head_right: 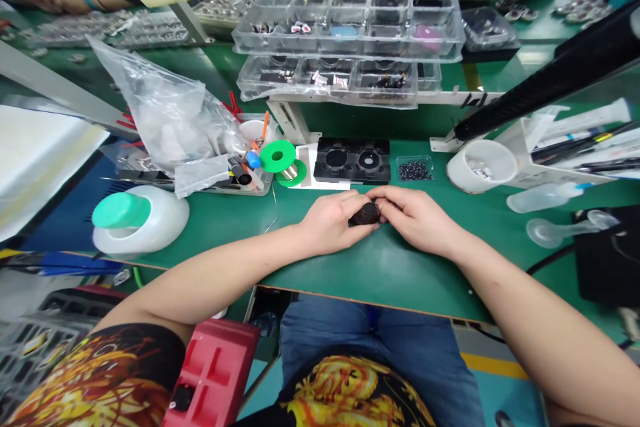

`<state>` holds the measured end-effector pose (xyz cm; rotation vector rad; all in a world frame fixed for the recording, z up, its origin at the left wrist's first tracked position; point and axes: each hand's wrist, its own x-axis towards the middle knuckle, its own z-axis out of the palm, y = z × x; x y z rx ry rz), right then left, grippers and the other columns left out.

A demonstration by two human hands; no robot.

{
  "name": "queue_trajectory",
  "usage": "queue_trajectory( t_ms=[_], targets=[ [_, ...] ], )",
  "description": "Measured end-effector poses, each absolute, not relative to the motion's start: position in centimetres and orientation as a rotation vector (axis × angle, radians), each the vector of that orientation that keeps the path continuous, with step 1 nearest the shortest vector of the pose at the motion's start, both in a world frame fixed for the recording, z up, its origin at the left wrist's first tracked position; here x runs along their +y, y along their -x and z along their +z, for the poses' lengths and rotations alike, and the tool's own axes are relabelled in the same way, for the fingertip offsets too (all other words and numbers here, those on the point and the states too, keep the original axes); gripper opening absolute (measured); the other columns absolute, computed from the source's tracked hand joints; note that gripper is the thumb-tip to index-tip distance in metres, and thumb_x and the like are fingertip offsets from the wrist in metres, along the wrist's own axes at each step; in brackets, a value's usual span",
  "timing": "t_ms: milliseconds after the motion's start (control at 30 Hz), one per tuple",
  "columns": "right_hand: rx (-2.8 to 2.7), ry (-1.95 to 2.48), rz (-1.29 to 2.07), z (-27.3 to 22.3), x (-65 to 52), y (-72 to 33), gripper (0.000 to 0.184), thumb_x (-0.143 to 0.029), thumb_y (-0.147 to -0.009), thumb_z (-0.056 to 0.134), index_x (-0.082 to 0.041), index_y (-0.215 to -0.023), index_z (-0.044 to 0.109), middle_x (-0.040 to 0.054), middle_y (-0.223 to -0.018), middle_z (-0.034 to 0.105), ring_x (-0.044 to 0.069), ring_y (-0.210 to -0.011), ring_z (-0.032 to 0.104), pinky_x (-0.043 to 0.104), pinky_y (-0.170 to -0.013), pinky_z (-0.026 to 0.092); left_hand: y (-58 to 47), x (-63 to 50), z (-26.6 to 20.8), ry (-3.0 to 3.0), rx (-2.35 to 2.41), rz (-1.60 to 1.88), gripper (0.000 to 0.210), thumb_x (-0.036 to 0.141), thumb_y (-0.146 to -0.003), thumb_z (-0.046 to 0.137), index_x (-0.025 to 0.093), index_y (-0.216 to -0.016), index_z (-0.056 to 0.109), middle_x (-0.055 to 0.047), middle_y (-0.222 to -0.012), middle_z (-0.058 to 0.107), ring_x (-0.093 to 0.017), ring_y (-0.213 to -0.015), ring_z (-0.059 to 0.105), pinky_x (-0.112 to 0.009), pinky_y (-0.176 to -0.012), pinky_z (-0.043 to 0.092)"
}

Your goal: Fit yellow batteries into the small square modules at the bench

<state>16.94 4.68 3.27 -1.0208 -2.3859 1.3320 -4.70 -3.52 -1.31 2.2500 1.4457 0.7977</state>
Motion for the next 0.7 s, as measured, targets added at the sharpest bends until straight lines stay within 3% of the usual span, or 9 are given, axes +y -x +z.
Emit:
queue_trajectory(
  t_ms=[200,333,700],
  targets=[
    [-2.367,1.021,1.386,3.19,4.71,-17.07,0.038,-0.044,-0.109,0.052,-0.025,-0.13,0.078,0.008,-0.103,0.081,0.024,-0.088,0.077,0.038,-0.082,0.065,4.74,-3.52,-1.16,-2.242,1.441,0.785,0.033,0.043,-0.101,0.077,0.017,-0.121,0.072,-0.01,-0.109,0.075,-0.028,-0.098,0.075,-0.041,-0.085,0.061],
    [-2.378,1.012,1.364,3.21,4.66,-17.09,0.037,-0.044,-0.108,0.055,-0.026,-0.132,0.077,0.008,-0.111,0.082,0.025,-0.093,0.077,0.04,-0.087,0.065,4.71,-3.6,-0.94,-2.243,1.464,0.765,0.034,0.044,-0.101,0.077,0.017,-0.12,0.072,-0.011,-0.109,0.075,-0.028,-0.096,0.074,-0.041,-0.081,0.061],
    [-2.387,1.028,1.356,3.52,4.51,-16.9,0.036,-0.042,-0.11,0.053,-0.024,-0.129,0.078,0.0065,-0.108,0.082,0.022,-0.089,0.077,0.036,-0.086,0.064,4.71,-3.62,-0.95,-2.266,1.463,0.765,0.034,0.043,-0.101,0.077,0.016,-0.121,0.073,-0.01,-0.107,0.074,-0.027,-0.094,0.074,-0.04,-0.078,0.059]
  ],
)
